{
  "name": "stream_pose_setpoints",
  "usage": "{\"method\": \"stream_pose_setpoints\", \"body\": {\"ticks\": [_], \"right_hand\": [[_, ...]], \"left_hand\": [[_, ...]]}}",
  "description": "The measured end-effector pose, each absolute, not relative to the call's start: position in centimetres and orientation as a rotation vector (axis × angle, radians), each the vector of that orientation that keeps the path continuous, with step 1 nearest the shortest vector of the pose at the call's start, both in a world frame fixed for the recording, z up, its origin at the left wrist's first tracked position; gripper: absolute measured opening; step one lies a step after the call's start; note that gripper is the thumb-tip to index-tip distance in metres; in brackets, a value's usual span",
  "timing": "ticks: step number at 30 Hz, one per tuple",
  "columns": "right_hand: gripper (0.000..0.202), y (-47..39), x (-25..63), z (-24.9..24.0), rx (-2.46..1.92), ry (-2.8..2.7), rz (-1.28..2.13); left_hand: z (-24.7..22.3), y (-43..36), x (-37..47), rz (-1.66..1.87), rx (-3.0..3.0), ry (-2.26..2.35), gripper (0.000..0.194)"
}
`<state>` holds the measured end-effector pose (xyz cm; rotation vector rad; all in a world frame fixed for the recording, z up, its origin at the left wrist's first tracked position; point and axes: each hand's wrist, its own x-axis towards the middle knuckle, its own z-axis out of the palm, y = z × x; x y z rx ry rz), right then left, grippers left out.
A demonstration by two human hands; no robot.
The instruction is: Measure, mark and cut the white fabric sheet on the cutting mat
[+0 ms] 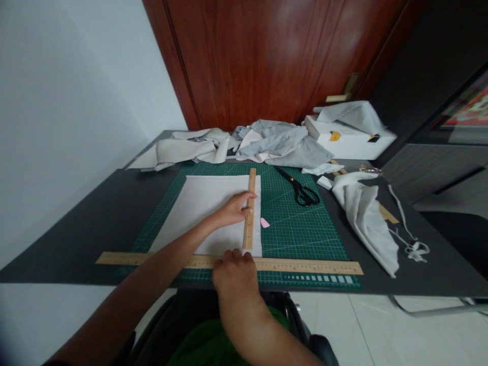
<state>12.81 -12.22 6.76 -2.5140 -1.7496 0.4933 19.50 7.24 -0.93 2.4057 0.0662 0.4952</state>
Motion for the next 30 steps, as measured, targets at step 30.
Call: {"method": "stream_pose_setpoints", "body": {"ticks": [30], "right_hand": [[0.032, -12.1, 10.2, 6.0, -2.636, -1.708, 0.319]], "left_hand": [[1.8, 7.5, 17.9, 0.071, 2.898, -0.059, 0.100]]}}
